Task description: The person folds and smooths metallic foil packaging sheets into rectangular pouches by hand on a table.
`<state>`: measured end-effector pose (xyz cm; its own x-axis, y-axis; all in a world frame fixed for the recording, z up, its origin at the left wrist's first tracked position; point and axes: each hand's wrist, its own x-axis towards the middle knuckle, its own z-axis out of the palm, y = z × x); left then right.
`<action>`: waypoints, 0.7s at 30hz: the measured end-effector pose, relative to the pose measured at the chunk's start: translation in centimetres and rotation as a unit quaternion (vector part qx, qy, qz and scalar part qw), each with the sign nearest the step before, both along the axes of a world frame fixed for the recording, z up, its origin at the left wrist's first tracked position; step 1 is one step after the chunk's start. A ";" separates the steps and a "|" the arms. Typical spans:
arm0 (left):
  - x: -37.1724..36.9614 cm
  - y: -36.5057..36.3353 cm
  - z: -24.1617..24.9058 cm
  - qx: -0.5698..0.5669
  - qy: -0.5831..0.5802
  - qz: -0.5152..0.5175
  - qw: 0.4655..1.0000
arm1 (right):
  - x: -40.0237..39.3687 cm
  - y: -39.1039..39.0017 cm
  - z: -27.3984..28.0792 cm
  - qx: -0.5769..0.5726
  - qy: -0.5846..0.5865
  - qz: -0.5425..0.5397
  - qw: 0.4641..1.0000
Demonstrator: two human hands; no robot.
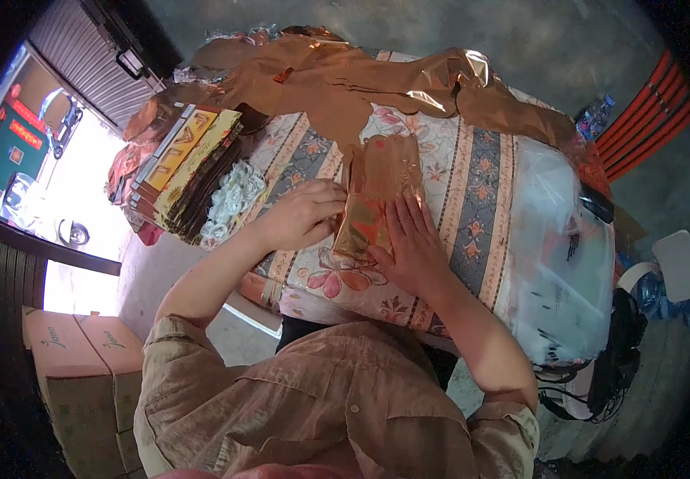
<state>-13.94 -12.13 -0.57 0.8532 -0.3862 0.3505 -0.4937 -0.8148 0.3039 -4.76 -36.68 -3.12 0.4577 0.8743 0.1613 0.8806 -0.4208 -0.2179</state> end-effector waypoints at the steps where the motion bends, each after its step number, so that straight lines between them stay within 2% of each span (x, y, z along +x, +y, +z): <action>1: 0.2 0.3 -0.3 -0.034 0.025 0.005 0.999 | 0.0 0.0 0.0 -0.001 0.001 0.000 1.000; 3: 0.5 0.6 -0.6 -0.069 0.052 0.009 0.996 | 0.1 -0.1 -0.2 0.002 -0.009 0.004 1.000; 6: 0.8 0.5 -0.5 -0.126 0.097 0.071 0.985 | 0.0 -0.1 -0.2 0.001 -0.006 0.005 1.000; 8: 0.9 -0.4 0.2 -0.328 0.219 0.125 0.910 | 0.0 0.1 -0.1 -0.012 -0.009 0.005 1.000; 9: 0.9 -0.9 0.8 -0.329 0.223 0.124 0.909 | 0.0 0.1 0.0 -0.023 -0.013 0.003 1.000; 11: 0.7 -1.8 1.9 -0.301 0.243 0.218 0.896 | 0.0 0.0 0.0 -0.024 -0.012 0.003 1.000; 12: 0.7 -2.2 1.6 -0.301 0.246 0.218 0.895 | 0.0 0.1 0.0 -0.022 -0.013 0.005 1.000; 14: 0.6 -2.9 0.7 -0.253 0.153 0.246 0.923 | 0.1 0.2 -0.4 -0.017 -0.018 0.005 1.000; 18: 0.4 -2.8 -0.1 -0.224 0.146 0.235 0.935 | 0.0 0.2 -0.1 -0.002 -0.013 0.006 1.000; 20: 0.2 -2.8 -0.6 -0.190 0.059 0.211 0.957 | 0.1 0.1 -0.1 -0.003 -0.020 0.011 1.000; 21: 0.1 -2.9 -0.5 -0.189 0.061 0.210 0.957 | 0.1 0.1 -0.2 -0.005 -0.028 0.015 0.999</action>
